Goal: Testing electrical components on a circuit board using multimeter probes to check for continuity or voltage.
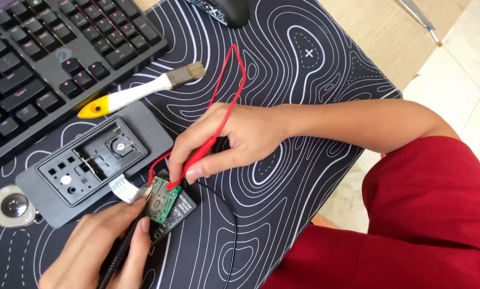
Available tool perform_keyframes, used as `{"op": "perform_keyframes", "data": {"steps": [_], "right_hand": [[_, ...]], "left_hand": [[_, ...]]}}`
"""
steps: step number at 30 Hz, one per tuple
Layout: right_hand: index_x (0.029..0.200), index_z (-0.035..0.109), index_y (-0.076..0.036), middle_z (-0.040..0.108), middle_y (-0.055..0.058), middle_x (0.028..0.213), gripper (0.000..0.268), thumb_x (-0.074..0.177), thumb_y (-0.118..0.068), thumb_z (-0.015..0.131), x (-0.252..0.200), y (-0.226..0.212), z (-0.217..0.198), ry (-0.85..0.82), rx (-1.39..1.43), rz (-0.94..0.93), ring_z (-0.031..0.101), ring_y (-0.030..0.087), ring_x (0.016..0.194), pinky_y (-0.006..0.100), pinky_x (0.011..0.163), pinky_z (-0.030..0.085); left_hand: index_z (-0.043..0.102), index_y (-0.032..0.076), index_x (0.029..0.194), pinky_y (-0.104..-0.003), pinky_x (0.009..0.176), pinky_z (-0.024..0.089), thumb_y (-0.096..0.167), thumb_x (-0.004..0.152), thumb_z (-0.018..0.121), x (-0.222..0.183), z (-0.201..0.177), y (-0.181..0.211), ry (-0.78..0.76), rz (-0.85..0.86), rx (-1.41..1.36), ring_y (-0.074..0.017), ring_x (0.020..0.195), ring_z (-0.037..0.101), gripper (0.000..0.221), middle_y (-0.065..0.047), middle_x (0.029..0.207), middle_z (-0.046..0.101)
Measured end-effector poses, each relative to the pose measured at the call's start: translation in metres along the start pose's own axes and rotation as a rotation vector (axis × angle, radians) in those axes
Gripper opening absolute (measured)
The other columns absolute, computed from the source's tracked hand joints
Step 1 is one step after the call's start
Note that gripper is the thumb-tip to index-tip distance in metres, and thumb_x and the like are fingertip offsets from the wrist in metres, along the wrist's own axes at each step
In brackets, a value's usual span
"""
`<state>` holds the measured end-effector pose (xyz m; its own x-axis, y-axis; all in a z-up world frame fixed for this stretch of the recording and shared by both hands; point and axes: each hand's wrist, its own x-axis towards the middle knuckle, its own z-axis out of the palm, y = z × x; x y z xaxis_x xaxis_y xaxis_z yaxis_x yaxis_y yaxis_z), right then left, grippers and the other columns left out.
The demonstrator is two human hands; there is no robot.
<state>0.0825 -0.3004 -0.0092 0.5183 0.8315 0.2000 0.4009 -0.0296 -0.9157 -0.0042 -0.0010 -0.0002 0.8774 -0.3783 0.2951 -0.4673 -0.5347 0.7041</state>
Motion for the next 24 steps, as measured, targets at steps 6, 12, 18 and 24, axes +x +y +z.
{"op": "perform_keyframes", "data": {"steps": [6,12,18,24], "right_hand": [[0.148,0.068,-0.006,0.083,0.012,0.140,0.029,0.122,-0.019,0.066,-0.002,0.004,0.007,-0.002,0.001,-0.040,0.089,0.024,0.119,0.032,0.107,0.075],[0.141,0.074,-0.005,0.085,0.012,0.130,0.029,0.119,-0.021,0.065,0.004,-0.006,0.007,0.032,-0.197,-0.056,0.087,0.023,0.108,0.033,0.097,0.070],[0.141,0.074,-0.005,0.087,0.007,0.112,0.031,0.114,-0.021,0.069,-0.002,0.000,0.011,0.053,-0.230,0.006,0.080,0.015,0.083,0.029,0.076,0.066],[0.139,0.075,-0.005,0.088,0.006,0.115,0.032,0.111,-0.020,0.072,-0.004,0.003,0.013,0.069,-0.242,0.020,0.084,0.013,0.087,0.025,0.081,0.071]], "left_hand": [[0.085,-0.005,0.117,-0.033,0.102,0.060,-0.008,0.101,0.079,0.000,0.003,-0.001,0.023,-0.003,0.009,-0.0220,0.103,0.083,0.017,-0.017,0.119,0.087],[0.080,-0.001,0.124,-0.036,0.102,0.060,0.004,0.104,0.074,0.004,-0.011,-0.008,-0.072,0.064,-0.127,-0.0245,0.103,0.081,0.022,-0.017,0.119,0.083],[0.076,-0.004,0.120,-0.039,0.095,0.062,0.005,0.108,0.071,0.007,-0.017,-0.013,-0.091,0.144,-0.167,-0.0309,0.100,0.080,0.016,-0.018,0.116,0.082],[0.075,-0.006,0.121,-0.041,0.096,0.065,0.003,0.108,0.071,0.006,-0.015,-0.018,-0.075,0.191,-0.196,-0.0319,0.101,0.082,0.017,-0.020,0.116,0.082]]}}
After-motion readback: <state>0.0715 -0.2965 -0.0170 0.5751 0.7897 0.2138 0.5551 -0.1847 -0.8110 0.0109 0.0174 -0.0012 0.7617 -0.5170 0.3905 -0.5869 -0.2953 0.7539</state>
